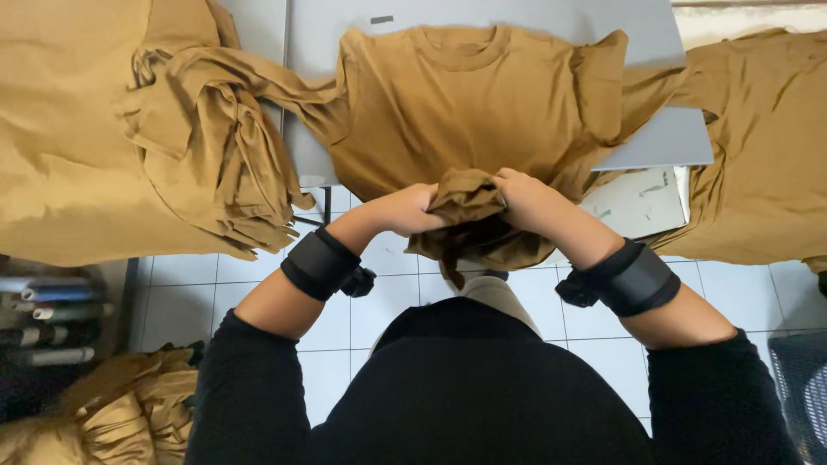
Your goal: The recorder is folding and rolling brown t-shirts on a workshop table.
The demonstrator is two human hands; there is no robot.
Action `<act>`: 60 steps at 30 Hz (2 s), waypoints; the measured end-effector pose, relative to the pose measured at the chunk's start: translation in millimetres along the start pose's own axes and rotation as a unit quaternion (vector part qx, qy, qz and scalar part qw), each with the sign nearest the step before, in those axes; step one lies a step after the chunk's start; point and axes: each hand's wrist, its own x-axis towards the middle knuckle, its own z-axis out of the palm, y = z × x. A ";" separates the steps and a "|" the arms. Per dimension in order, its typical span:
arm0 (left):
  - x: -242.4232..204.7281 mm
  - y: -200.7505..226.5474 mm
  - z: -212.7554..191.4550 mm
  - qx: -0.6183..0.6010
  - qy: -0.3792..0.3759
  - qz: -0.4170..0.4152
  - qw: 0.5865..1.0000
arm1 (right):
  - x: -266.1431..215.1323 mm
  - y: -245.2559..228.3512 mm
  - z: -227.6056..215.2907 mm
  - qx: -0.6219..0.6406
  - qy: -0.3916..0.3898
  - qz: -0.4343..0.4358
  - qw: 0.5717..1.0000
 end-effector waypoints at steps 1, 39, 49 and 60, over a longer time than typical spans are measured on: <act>0.1 3.5 0.2 0.009 -0.023 0.019 1.000 | -4.8 14.0 10.8 -0.042 0.000 -0.005 0.999; 41.3 34.3 -83.7 0.496 0.312 0.114 0.802 | 41.2 21.1 -17.8 0.466 -0.245 0.317 0.789; -46.7 5.6 -14.8 0.032 0.199 0.042 0.979 | 8.7 13.0 -0.3 0.674 -0.132 0.089 0.721; -121.5 -38.6 -39.5 -0.171 0.396 0.071 0.899 | 2.8 35.9 -39.5 0.305 -0.098 0.134 0.938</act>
